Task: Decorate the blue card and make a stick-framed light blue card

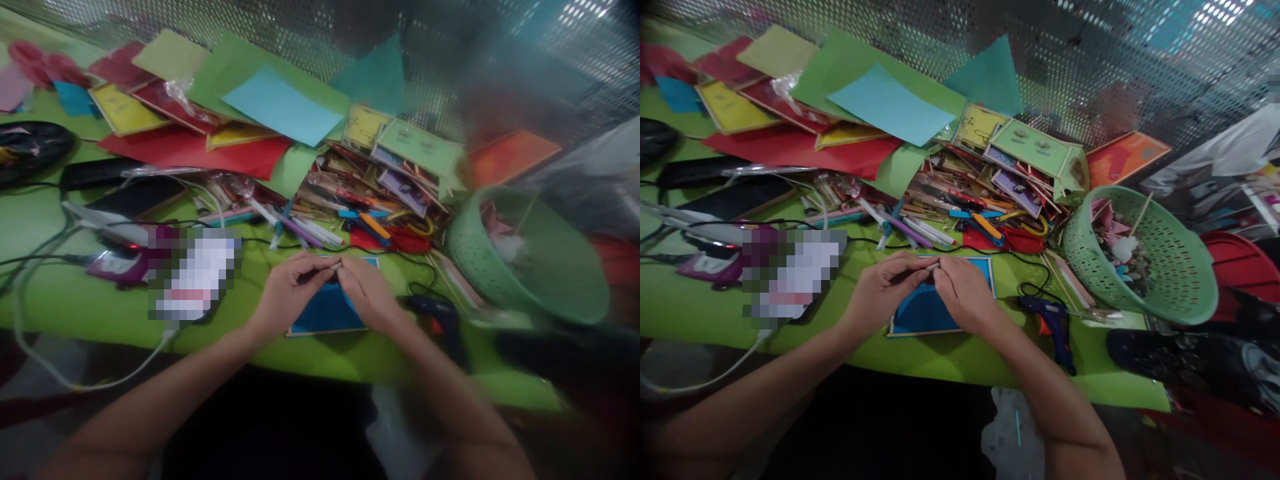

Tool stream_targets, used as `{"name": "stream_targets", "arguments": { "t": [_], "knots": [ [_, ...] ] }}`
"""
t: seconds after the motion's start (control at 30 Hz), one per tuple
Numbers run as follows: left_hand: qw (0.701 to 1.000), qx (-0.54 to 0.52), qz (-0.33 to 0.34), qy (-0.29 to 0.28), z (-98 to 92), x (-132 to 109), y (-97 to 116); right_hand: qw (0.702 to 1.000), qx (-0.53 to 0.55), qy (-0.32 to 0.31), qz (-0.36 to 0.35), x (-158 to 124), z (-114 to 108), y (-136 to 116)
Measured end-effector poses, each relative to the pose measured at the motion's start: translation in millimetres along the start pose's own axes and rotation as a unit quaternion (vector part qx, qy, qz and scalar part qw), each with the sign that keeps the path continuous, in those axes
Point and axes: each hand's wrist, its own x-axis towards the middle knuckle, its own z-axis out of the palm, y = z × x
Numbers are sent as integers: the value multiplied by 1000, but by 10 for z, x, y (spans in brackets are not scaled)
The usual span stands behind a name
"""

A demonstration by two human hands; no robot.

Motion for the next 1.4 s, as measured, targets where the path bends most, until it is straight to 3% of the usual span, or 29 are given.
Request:
{"name": "stream_targets", "arguments": {
  "t": [0.17,0.43,0.63,0.87,1.1,1.4],
  "knots": [
    [1000,5,8,-2,7,-5,0,1000,-3,22,-10,-10,4,-4],
    [995,-83,-60,7,18,6,-23,999,9,30,-7,-2,-25,-1],
    [991,-90,-99,27,37,-5,-44,993,-101,66,3,5,-45,-16],
    [995,-69,-64,33,38,-4,-42,981,-179,60,-38,-7,-16,-20],
    [999,-3,18,42,37,-9,-46,980,-175,75,-55,-7,6,-46],
    [1000,-1,-1,25,30,-11,-7,984,-128,119,-32,-2,28,-71]
  ]
}}
